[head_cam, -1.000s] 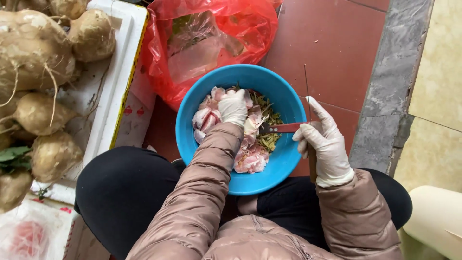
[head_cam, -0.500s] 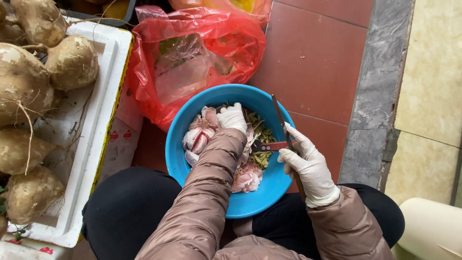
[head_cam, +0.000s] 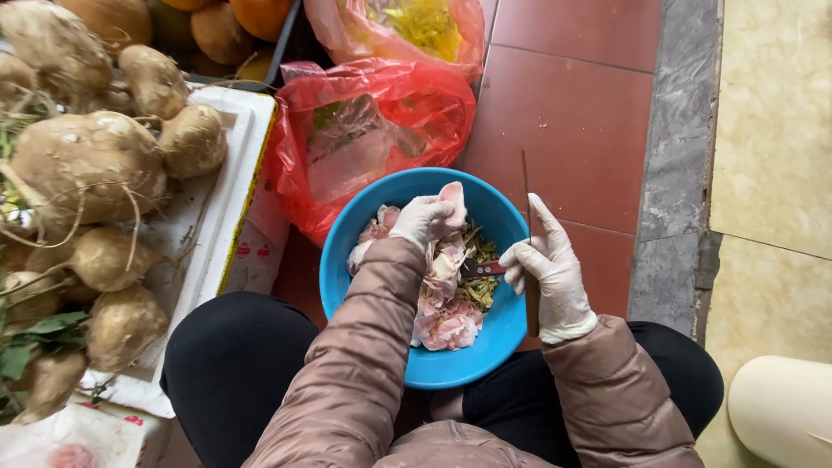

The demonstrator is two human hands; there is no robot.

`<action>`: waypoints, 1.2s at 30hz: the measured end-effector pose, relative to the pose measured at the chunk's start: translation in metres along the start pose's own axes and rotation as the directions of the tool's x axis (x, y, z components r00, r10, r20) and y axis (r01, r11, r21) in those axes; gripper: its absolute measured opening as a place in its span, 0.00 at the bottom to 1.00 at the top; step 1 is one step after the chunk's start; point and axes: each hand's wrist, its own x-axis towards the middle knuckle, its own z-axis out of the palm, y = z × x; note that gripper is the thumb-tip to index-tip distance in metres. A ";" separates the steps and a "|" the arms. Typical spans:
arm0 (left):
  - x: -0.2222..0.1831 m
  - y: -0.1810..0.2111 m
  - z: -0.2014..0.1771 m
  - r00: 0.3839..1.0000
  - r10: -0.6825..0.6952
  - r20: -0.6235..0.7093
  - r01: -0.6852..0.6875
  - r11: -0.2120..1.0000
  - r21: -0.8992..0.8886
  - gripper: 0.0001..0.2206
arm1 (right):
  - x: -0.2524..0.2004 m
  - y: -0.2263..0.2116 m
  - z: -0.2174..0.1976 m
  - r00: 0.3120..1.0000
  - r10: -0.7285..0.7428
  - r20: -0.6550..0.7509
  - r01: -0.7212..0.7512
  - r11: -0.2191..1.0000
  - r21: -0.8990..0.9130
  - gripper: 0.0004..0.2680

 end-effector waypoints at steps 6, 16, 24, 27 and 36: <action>-0.151 0.107 0.014 0.974 0.018 0.227 0.100 0.860 -0.500 0.14 | -0.025 -0.016 0.030 0.984 0.064 0.166 -0.075 0.995 0.064 0.25; -0.240 0.147 0.001 0.980 0.179 0.083 -0.144 0.936 -0.321 0.21 | -0.042 0.004 0.042 0.933 0.037 0.359 -0.101 0.982 0.160 0.21; -0.174 0.114 0.001 0.990 0.112 -0.080 -0.137 0.846 -0.516 0.13 | -0.057 -0.002 0.062 0.932 0.090 0.351 -0.106 0.994 0.028 0.21; -0.180 0.126 0.008 0.973 0.120 -0.195 -0.200 0.861 -0.468 0.16 | -0.065 -0.013 0.078 0.935 0.109 0.338 -0.097 0.994 -0.052 0.24; -0.220 0.139 -0.006 0.938 0.042 -0.344 -0.113 0.976 -0.189 0.21 | -0.058 0.003 0.086 0.891 0.166 0.423 -0.208 0.977 0.054 0.28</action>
